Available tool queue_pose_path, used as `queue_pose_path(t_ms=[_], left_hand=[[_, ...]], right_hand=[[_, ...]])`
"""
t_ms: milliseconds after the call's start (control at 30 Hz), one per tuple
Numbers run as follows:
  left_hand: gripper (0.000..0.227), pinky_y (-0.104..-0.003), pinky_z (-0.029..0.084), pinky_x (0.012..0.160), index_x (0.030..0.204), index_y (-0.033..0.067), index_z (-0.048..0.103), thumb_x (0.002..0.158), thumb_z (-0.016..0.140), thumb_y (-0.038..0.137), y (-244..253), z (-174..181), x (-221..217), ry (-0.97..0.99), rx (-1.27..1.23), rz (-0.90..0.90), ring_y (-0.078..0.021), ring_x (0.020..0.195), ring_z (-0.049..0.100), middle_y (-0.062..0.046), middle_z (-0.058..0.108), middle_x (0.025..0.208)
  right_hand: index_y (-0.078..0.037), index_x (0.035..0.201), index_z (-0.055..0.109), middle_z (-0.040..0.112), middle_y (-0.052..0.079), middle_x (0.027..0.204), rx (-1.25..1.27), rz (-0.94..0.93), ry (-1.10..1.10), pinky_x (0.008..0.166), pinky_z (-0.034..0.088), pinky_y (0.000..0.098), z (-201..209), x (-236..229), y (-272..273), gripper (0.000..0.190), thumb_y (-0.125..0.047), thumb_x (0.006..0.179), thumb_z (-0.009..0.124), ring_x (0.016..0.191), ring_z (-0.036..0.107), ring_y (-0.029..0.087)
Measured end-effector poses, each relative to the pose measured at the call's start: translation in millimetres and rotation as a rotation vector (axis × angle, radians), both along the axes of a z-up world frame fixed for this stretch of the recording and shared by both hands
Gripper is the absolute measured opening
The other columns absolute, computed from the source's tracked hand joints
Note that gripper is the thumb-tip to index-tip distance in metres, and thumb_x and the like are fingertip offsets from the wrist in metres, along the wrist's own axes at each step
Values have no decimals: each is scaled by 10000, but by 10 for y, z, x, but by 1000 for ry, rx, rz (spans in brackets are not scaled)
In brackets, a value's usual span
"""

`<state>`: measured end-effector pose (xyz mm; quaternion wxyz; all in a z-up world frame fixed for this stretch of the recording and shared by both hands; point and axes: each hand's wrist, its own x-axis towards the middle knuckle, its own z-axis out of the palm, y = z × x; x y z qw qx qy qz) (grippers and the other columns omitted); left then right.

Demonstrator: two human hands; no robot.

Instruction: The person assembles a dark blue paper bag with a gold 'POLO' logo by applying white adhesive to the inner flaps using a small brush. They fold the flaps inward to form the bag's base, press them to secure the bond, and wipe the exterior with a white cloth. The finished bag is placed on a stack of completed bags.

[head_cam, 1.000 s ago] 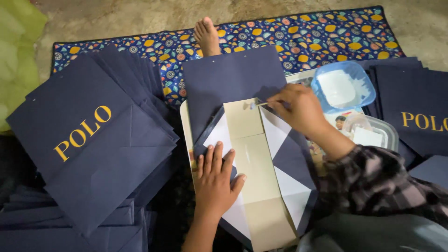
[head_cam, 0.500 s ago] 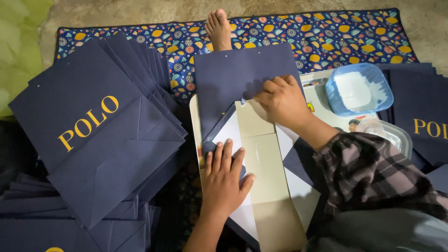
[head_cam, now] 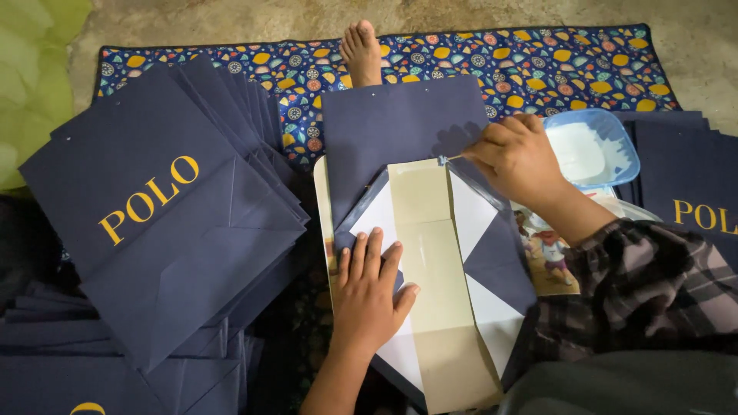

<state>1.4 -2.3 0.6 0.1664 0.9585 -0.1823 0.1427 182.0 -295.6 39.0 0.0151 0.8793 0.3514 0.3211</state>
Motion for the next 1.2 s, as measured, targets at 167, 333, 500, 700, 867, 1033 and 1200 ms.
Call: queue_pose_path(t_ms=[167,333,500,700,867,1033,1200], left_hand=[[663,-535,276,1169,1414,157,562,863,637,518,-4,22,5,12,-4,4,-369,1451,390,-168,434,1575],[683,-554,299,1146,1404,154,558,845,652,535,7,41,17,17,-1,0,-386,1442,395,-173,439,1569],[680,-536,281,1160,1408,155,570,847,641,534,9,33,5,5,-5,5,-377,1440,399,-174,431,1575],[702,-558,319,1126,1391,151,569,803,671,521,11,70,17,16,-16,2,-387,1426,414,-182,448,1560],[682,-558,288,1156,1391,134,558,822,674,491,8,40,12,23,-49,-8,-399,1443,389,-188,439,1561],[675,-549,280,1163,1398,129,567,840,660,498,13,37,9,15,-60,-12,-396,1452,382,-186,435,1567],[687,-539,259,1177,1392,143,569,826,663,520,6,16,10,21,-36,2,-380,1455,379,-173,441,1563]], right_hand=[[-284,963,807,594,-39,853,-13,41,-8,835,431,387,-105,47,77,67,-287,1013,763,805,589,230],[-270,962,797,607,-34,868,19,50,27,794,424,387,-245,116,192,54,-299,1001,773,797,585,236],[-223,986,794,590,-8,877,62,117,72,836,407,405,-254,121,480,84,-195,979,716,831,584,254],[-261,958,794,610,-32,877,88,116,106,821,395,393,-288,183,712,36,-242,963,763,810,590,240],[-285,959,779,593,-63,858,41,114,120,837,385,398,-259,230,763,78,-220,954,736,840,595,217],[-339,905,764,603,-90,812,-108,93,52,876,439,431,-155,264,783,141,-203,890,730,829,598,214],[-301,751,676,533,-111,703,-333,82,-20,821,430,399,58,239,797,232,-72,760,708,748,543,196]])
